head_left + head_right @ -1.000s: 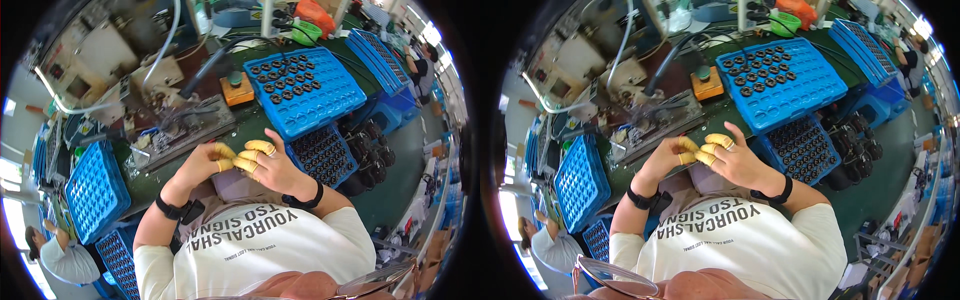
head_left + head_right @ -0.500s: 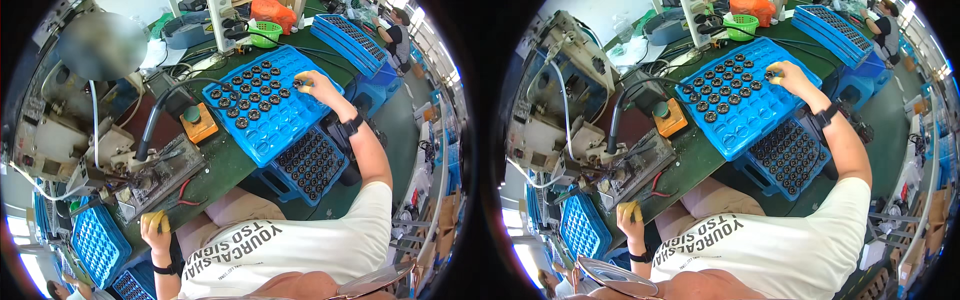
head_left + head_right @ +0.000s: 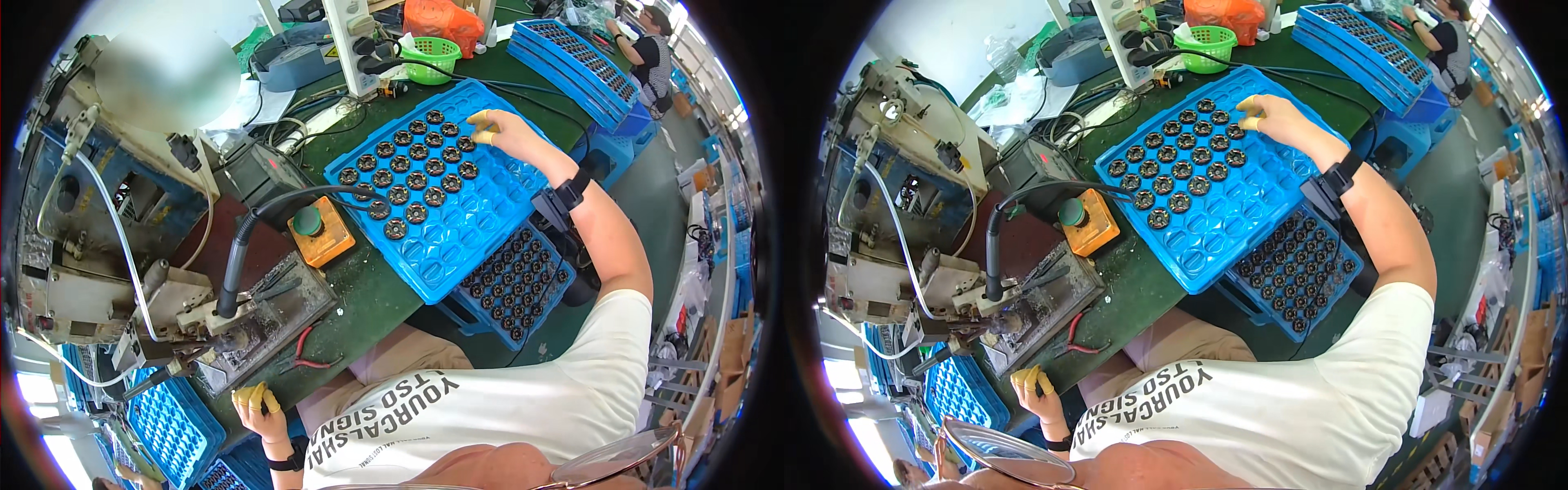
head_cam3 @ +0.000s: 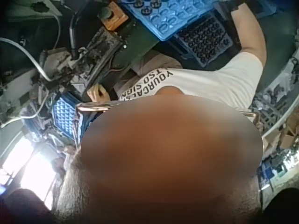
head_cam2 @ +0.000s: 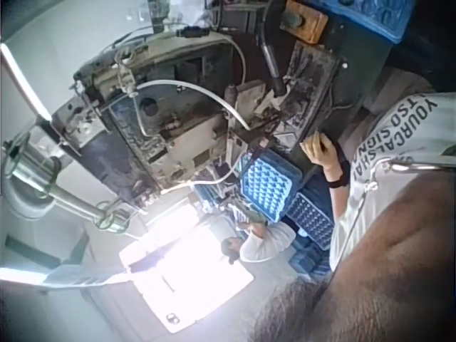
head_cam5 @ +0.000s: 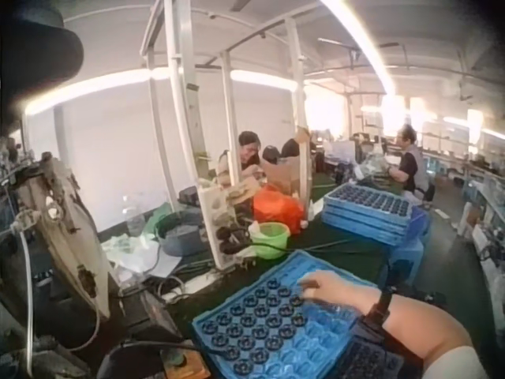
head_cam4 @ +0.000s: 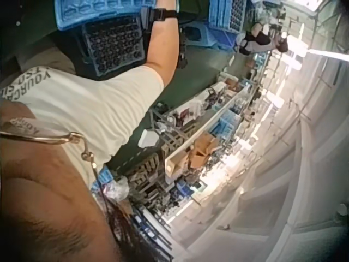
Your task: Manually assemble and process small electronic components using an industrial machine and hand tools.
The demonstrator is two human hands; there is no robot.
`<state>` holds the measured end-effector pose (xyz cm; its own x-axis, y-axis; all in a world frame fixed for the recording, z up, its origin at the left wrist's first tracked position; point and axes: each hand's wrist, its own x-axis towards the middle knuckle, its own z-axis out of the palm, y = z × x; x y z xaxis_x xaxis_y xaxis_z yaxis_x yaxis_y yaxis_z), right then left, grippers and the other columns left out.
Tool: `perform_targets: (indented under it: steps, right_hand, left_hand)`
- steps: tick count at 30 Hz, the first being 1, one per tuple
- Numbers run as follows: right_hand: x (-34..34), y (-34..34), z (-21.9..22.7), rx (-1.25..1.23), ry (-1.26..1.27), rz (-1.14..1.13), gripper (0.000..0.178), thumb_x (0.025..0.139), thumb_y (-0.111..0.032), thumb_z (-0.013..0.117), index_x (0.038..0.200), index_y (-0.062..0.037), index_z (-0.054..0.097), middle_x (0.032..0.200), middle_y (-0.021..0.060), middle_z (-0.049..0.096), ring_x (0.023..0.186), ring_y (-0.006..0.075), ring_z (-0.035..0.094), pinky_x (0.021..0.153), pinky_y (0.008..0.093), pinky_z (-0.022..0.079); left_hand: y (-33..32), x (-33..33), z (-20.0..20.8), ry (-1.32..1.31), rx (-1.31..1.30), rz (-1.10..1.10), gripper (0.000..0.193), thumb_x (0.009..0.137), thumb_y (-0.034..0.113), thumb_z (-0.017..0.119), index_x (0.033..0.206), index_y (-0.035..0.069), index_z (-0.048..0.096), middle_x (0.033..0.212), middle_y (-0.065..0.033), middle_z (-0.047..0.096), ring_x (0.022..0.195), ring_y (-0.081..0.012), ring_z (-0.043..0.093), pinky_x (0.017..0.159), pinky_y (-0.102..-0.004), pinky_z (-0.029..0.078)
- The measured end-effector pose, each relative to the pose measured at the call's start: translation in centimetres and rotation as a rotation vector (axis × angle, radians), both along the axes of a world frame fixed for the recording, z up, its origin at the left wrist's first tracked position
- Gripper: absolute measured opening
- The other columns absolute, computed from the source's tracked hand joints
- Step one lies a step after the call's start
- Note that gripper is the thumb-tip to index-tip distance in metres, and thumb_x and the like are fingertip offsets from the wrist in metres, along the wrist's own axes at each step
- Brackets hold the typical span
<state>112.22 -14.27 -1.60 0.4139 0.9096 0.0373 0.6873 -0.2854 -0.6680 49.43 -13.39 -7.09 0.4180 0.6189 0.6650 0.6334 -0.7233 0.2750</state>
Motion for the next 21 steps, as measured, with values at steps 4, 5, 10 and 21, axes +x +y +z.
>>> perform_targets:
  steps: [4, 5, 10, 21]
  right_hand:
    - [1.3, 1.7, -0.6, 0.044, -0.103, 0.031, 0.028, 0.088, -0.017, 0.062, 0.113, -0.0056, 0.067, 0.108, 0.0166, 0.067, 0.099, 0.0287, 0.064, 0.088, 0.0364, 0.050]
    - [1.4, 2.3, -0.8, 0.029, -0.160, 0.043, 0.027, 0.088, -0.015, 0.060, 0.112, -0.0057, 0.067, 0.108, 0.0171, 0.067, 0.101, 0.0301, 0.064, 0.088, 0.0370, 0.050]
    - [0.6, 4.5, -0.6, -0.072, -0.271, 0.062, 0.025, 0.089, -0.011, 0.055, 0.110, -0.0068, 0.069, 0.108, 0.0173, 0.068, 0.102, 0.0332, 0.064, 0.088, 0.0384, 0.050]
    - [0.4, 4.5, -0.7, -0.051, -0.164, 0.076, 0.023, 0.088, -0.007, 0.058, 0.108, -0.0069, 0.069, 0.106, 0.0142, 0.069, 0.100, 0.0287, 0.065, 0.086, 0.0367, 0.051]
  left_hand:
    - [0.0, 0.1, -0.1, 0.010, -0.012, -0.010, 0.012, 0.079, 0.001, 0.064, 0.091, 0.004, 0.067, 0.085, -0.0106, 0.062, 0.075, -0.0307, 0.056, 0.074, -0.0409, 0.045]
    - [0.0, 0.1, -0.1, 0.010, -0.025, -0.004, 0.012, 0.079, 0.001, 0.064, 0.091, 0.004, 0.067, 0.085, -0.0106, 0.062, 0.075, -0.0306, 0.056, 0.073, -0.0408, 0.045]
    - [0.1, 0.1, -0.2, 0.003, -0.007, 0.002, 0.012, 0.080, 0.001, 0.063, 0.091, 0.003, 0.067, 0.084, -0.0108, 0.062, 0.075, -0.0305, 0.056, 0.073, -0.0406, 0.045]
    - [0.0, 0.3, 0.1, 0.011, -0.024, 0.009, 0.011, 0.079, 0.001, 0.063, 0.089, 0.002, 0.066, 0.082, -0.0119, 0.061, 0.074, -0.0312, 0.056, 0.073, -0.0413, 0.046]
